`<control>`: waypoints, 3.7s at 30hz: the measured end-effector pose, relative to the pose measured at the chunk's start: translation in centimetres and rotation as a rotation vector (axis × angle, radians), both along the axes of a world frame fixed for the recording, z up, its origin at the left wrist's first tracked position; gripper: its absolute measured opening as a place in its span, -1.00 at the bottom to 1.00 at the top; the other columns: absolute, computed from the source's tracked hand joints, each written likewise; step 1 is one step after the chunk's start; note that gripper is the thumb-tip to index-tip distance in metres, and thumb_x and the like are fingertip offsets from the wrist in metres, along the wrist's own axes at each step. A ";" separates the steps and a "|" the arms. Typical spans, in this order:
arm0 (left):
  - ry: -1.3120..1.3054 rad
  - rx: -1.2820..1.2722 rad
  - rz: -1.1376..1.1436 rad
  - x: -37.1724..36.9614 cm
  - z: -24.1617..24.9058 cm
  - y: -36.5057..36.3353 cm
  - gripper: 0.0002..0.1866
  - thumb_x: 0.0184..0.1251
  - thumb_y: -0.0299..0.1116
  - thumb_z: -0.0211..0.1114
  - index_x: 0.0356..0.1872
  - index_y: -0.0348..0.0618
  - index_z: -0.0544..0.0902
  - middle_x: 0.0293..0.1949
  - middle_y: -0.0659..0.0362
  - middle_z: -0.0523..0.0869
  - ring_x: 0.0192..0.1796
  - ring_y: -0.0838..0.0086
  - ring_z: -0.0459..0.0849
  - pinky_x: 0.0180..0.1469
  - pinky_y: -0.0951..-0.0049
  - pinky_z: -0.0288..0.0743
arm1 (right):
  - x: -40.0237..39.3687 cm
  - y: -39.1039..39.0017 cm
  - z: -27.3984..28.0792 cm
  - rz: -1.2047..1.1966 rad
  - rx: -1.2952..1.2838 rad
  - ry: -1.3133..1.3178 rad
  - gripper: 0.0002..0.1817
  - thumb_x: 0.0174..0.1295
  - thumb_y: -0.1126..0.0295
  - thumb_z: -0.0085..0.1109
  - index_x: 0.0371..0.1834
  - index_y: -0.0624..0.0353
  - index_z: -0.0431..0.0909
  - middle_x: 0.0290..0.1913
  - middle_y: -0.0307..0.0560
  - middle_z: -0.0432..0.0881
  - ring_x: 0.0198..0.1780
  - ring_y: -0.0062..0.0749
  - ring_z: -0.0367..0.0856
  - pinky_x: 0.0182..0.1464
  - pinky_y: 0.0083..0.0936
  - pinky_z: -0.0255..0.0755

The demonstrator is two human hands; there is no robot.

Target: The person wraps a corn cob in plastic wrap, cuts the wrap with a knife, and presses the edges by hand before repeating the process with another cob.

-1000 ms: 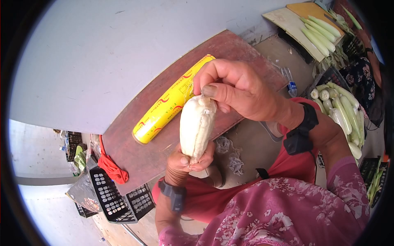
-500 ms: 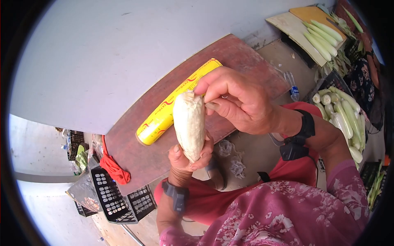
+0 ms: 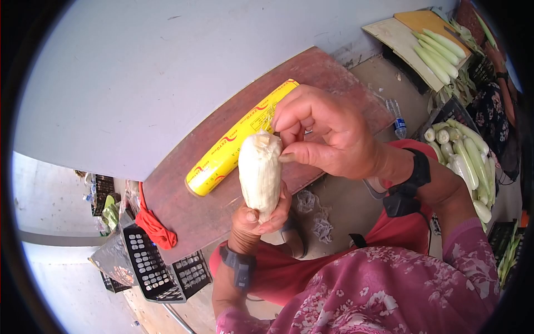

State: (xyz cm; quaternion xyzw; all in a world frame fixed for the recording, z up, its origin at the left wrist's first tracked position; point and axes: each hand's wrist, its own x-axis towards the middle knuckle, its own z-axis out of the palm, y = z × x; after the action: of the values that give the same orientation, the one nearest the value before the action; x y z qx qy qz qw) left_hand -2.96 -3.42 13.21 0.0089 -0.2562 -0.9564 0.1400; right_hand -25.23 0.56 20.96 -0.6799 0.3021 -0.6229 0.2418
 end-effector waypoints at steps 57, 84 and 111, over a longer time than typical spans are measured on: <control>-0.095 -0.075 0.039 0.8 -1.1 -0.3 -0.31 -0.01 -0.17 0.44 0.07 -0.41 0.39 -0.51 0.08 0.49 -0.76 0.62 0.30 -0.74 0.63 0.16 | -1.1 1.2 1.3 -0.247 -0.577 0.443 -0.64 0.09 0.28 0.35 -0.09 0.18 0.54 -0.04 -0.04 0.56 -0.21 -0.32 0.64 -0.25 -0.44 0.57; 0.059 0.008 -0.101 -0.3 -0.8 0.4 -0.29 0.08 -0.02 0.43 0.06 -0.38 0.37 -0.55 0.13 0.41 -0.77 0.56 0.34 -0.76 0.60 0.22 | 0.1 0.3 0.0 -0.112 -0.151 0.199 -0.16 -0.02 0.24 0.53 0.35 0.19 0.32 0.25 0.05 0.49 0.23 -0.15 0.51 0.24 -0.36 0.43; -0.643 -0.575 0.372 -3.0 2.9 1.8 -0.53 0.08 -0.49 0.44 0.01 -0.24 0.43 -0.42 0.21 0.54 -0.61 0.65 0.44 -0.62 0.62 0.29 | 0.6 -2.2 -1.3 0.267 0.532 -0.391 -0.69 0.21 0.33 0.35 -0.05 0.21 0.55 -0.19 -0.21 0.62 -0.11 -0.54 0.65 -0.07 -0.58 0.56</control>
State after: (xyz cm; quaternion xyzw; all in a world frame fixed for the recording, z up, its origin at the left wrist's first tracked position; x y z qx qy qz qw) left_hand -5.99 -1.60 16.07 0.3115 -0.5351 -0.7539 0.2195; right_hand -24.68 -1.66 19.65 -0.4944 0.3103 -0.6036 0.5430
